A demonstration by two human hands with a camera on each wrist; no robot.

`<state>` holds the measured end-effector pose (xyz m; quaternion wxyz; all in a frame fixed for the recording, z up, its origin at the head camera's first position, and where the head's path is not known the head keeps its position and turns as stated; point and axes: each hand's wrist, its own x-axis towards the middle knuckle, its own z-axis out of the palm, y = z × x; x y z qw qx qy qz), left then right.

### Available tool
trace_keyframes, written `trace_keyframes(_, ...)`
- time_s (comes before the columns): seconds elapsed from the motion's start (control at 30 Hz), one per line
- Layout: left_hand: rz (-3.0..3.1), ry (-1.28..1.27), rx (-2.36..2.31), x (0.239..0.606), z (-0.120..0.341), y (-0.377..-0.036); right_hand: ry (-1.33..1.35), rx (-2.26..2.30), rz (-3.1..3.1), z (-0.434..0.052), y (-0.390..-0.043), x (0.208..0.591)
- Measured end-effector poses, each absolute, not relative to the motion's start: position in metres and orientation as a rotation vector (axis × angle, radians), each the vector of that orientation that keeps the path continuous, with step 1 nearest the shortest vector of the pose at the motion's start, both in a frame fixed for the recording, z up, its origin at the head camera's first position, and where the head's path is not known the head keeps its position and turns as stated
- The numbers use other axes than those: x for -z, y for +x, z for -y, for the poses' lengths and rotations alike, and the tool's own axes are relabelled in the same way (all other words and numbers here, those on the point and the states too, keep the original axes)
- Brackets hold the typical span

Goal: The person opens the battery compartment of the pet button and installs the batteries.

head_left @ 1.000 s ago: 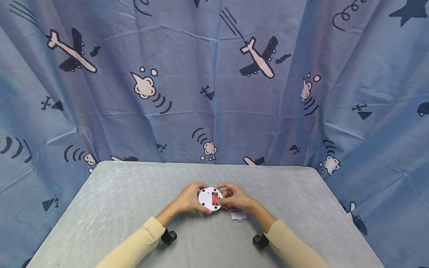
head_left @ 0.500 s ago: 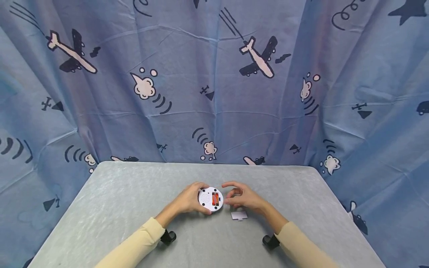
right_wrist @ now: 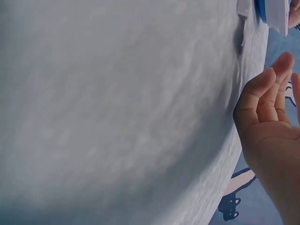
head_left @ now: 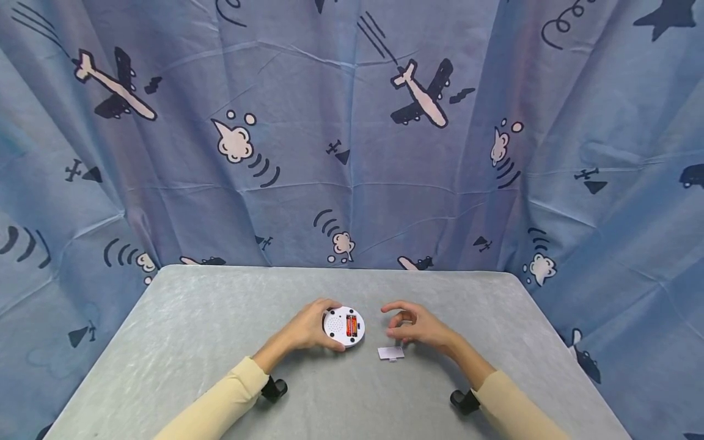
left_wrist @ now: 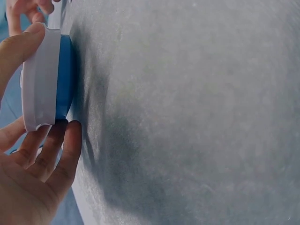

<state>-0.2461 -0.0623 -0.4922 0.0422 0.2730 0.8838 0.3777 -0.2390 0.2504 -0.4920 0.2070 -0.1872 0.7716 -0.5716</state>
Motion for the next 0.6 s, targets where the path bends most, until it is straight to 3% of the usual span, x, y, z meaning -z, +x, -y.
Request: trace_keyframes(0.6,-2.7,0.847,-1.157,0.493,0.063,-0.245,-0.615,1.47,-2.188,-0.271,-0.221,0.494)
